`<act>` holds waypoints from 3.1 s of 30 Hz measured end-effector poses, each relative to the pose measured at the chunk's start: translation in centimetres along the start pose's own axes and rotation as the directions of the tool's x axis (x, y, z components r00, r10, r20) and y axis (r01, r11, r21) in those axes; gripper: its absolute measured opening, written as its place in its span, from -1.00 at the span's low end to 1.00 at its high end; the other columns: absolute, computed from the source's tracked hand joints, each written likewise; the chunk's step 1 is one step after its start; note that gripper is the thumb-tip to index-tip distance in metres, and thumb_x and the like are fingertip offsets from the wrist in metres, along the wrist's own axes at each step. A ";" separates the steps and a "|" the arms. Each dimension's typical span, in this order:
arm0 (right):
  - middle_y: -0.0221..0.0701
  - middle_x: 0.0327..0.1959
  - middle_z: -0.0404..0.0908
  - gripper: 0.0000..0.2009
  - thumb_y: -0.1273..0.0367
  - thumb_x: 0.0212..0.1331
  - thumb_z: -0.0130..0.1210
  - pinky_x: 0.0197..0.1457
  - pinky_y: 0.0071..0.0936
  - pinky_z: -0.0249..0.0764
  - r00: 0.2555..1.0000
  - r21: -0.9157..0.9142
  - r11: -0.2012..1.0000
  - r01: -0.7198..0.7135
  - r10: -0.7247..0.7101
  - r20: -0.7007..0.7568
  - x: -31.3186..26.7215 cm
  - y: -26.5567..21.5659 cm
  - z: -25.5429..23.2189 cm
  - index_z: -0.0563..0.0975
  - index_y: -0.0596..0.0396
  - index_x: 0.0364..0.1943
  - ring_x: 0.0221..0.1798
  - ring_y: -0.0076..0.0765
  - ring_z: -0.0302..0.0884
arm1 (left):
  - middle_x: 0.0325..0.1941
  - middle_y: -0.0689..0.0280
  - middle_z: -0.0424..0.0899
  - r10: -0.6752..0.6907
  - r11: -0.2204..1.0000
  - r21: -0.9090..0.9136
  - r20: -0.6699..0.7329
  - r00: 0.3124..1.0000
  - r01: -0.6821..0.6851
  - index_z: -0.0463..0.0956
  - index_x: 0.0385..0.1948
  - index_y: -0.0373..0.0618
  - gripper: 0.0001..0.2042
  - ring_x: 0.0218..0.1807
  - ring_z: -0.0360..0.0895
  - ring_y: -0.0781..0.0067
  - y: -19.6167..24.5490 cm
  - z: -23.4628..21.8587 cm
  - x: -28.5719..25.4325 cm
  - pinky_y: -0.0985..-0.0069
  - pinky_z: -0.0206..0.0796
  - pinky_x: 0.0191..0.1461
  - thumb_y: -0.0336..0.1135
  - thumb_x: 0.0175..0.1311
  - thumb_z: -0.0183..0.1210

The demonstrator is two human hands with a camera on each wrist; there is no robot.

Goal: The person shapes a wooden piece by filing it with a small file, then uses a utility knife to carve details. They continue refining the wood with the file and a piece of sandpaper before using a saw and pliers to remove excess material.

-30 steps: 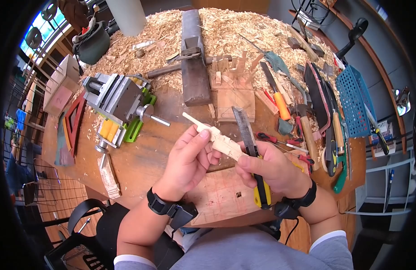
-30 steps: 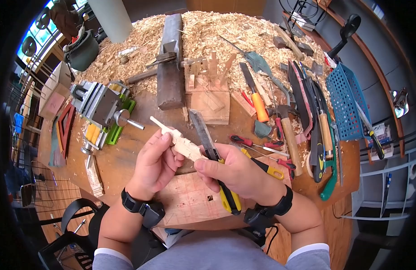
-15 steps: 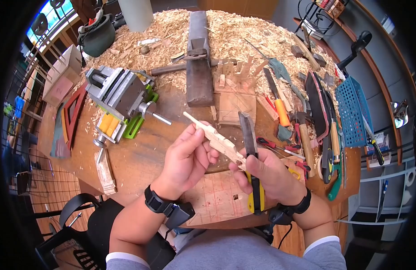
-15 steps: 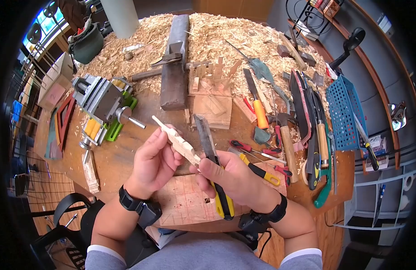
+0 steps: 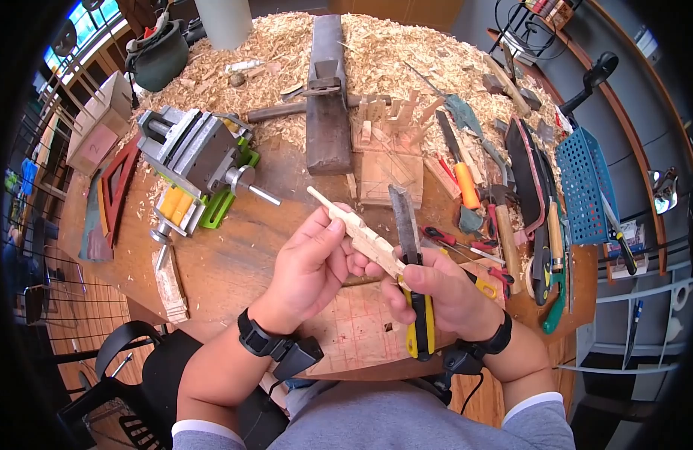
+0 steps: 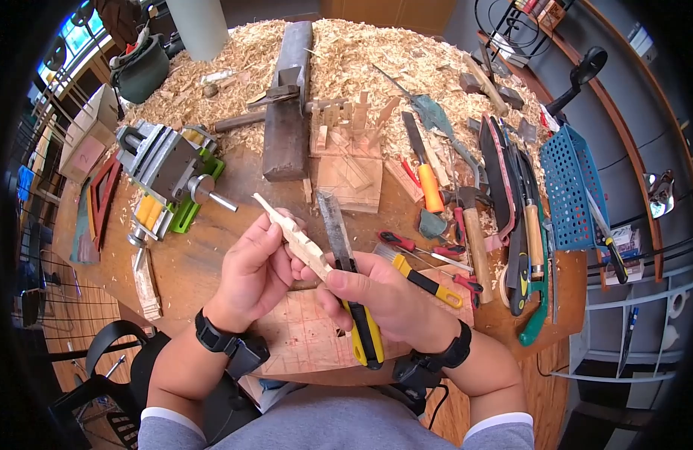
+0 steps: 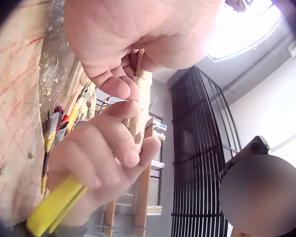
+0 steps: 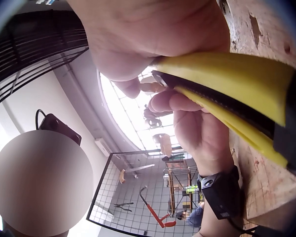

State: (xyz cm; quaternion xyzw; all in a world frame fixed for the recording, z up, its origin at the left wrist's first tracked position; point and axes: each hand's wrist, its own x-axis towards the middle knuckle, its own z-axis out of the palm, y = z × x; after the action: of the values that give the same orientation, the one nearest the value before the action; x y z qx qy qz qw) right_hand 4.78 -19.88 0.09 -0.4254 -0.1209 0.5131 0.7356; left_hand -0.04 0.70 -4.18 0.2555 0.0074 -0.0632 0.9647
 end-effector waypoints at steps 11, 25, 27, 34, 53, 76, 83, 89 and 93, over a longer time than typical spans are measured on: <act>-0.47 -0.37 0.51 -0.53 0.04 0.33 0.17 -0.31 -0.62 0.36 0.999 0.045 0.999 -0.003 0.001 0.045 -0.1 0.0 0.2 0.53 0.14 0.09 -0.40 -0.57 0.41 | -0.08 0.21 0.64 -0.040 0.999 -0.010 0.040 0.998 0.041 0.33 0.10 -0.09 -0.78 -0.16 0.61 0.38 -0.1 0.4 -0.2 0.45 0.46 -0.05 -0.25 0.59 -0.13; -0.48 -0.49 0.51 -0.52 -0.04 0.34 0.14 -0.34 -0.58 0.39 0.999 -0.051 0.998 0.046 -0.046 -0.007 -0.1 0.8 -0.1 0.58 0.16 -0.09 -0.49 -0.56 0.43 | -0.14 0.25 0.62 0.110 0.994 -0.007 -0.001 0.994 -0.110 0.37 0.05 -0.10 -0.79 -0.22 0.58 0.45 0.1 0.3 -0.1 0.52 0.44 -0.13 -0.24 0.60 -0.14; -0.50 -0.50 0.50 -0.55 0.00 0.32 0.18 -0.36 -0.59 0.38 0.994 -0.128 0.990 0.056 -0.067 -0.090 -0.1 0.9 0.3 0.58 0.17 -0.12 -0.48 -0.59 0.43 | -0.14 0.22 0.58 0.098 0.995 0.004 -0.040 0.994 -0.098 0.37 0.04 -0.11 -0.75 -0.28 0.59 0.44 0.1 0.3 0.0 0.53 0.47 -0.17 -0.16 0.59 -0.13; -0.56 -0.51 0.47 -0.63 0.07 0.35 0.19 -0.40 -0.66 0.34 0.996 -0.265 0.964 -0.011 -0.013 -0.091 -0.1 1.1 1.8 0.58 0.14 -0.14 -0.48 -0.69 0.38 | -0.26 0.23 0.50 0.012 0.999 0.041 -0.185 0.983 -0.004 0.38 -0.16 -0.05 -0.65 -0.53 0.42 0.54 -0.2 0.3 0.1 0.61 0.37 -0.41 0.05 0.58 -0.16; -0.48 -0.44 0.56 -0.70 0.18 0.45 0.07 -0.42 -0.66 0.42 0.961 -0.295 0.955 0.028 -0.106 -0.254 0.4 0.7 1.8 0.55 0.17 -0.07 -0.50 -0.65 0.48 | -0.25 0.25 0.52 0.116 0.988 0.126 -0.223 0.968 -0.090 0.38 -0.09 -0.05 -0.72 -0.57 0.40 0.55 -0.1 0.7 -0.1 0.60 0.29 -0.48 -0.04 0.58 -0.13; -0.40 -0.42 0.62 -0.78 0.29 0.32 0.17 -0.24 -0.54 0.44 0.958 -0.786 0.583 0.205 -0.284 0.039 -0.8 -3.1 -1.3 0.58 0.21 -0.28 -0.38 -0.55 0.51 | -0.02 0.19 0.66 -0.427 0.760 0.554 0.028 0.904 0.341 0.42 0.17 -0.36 -0.57 -0.07 0.62 0.48 3.1 1.9 -1.8 0.58 0.45 -0.01 -0.44 0.30 0.27; -0.05 -0.15 0.62 -0.68 0.22 0.34 0.13 -0.05 -0.14 0.50 0.868 -0.905 0.385 0.182 -0.494 -0.036 -0.6 -2.6 -2.2 0.48 0.21 -0.04 -0.13 0.09 0.62 | -0.27 0.20 0.66 -0.288 0.656 0.699 -0.115 0.951 0.283 0.45 -0.10 -0.25 -0.83 -0.33 0.64 0.45 1.3 1.6 -1.4 0.50 0.53 -0.19 -0.46 0.35 0.18; 0.01 -0.11 0.47 -0.72 0.41 0.23 0.09 -0.06 -0.12 0.55 0.857 -0.990 0.095 -0.102 -0.498 -0.136 -1.1 -2.5 -2.0 0.42 0.26 -0.03 -0.14 0.16 0.61 | -0.25 0.13 0.63 -0.186 0.825 0.526 -0.094 0.978 0.207 0.37 -0.10 -0.23 -0.85 -0.33 0.67 0.30 1.0 1.2 -1.0 0.40 0.58 -0.20 -0.46 0.37 0.05; -0.06 -0.19 0.41 -0.74 0.43 0.14 0.14 -0.06 -0.04 0.50 0.893 -0.995 0.021 -0.102 -0.440 -0.101 -0.5 -1.3 -3.2 0.44 0.19 -0.10 -0.12 0.17 0.56 | -0.33 0.12 0.59 -0.165 0.826 0.517 -0.160 0.973 0.226 0.37 -0.13 -0.17 -0.80 -0.41 0.65 0.26 0.9 2.0 -0.9 0.43 0.58 -0.38 -0.33 0.29 0.09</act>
State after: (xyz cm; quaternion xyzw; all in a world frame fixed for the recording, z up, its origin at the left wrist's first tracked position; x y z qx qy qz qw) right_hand 7.36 -22.02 -0.78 -0.8849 -0.3442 0.0951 0.2990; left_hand -0.90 0.58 -1.90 0.5135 0.0681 -0.1473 0.8426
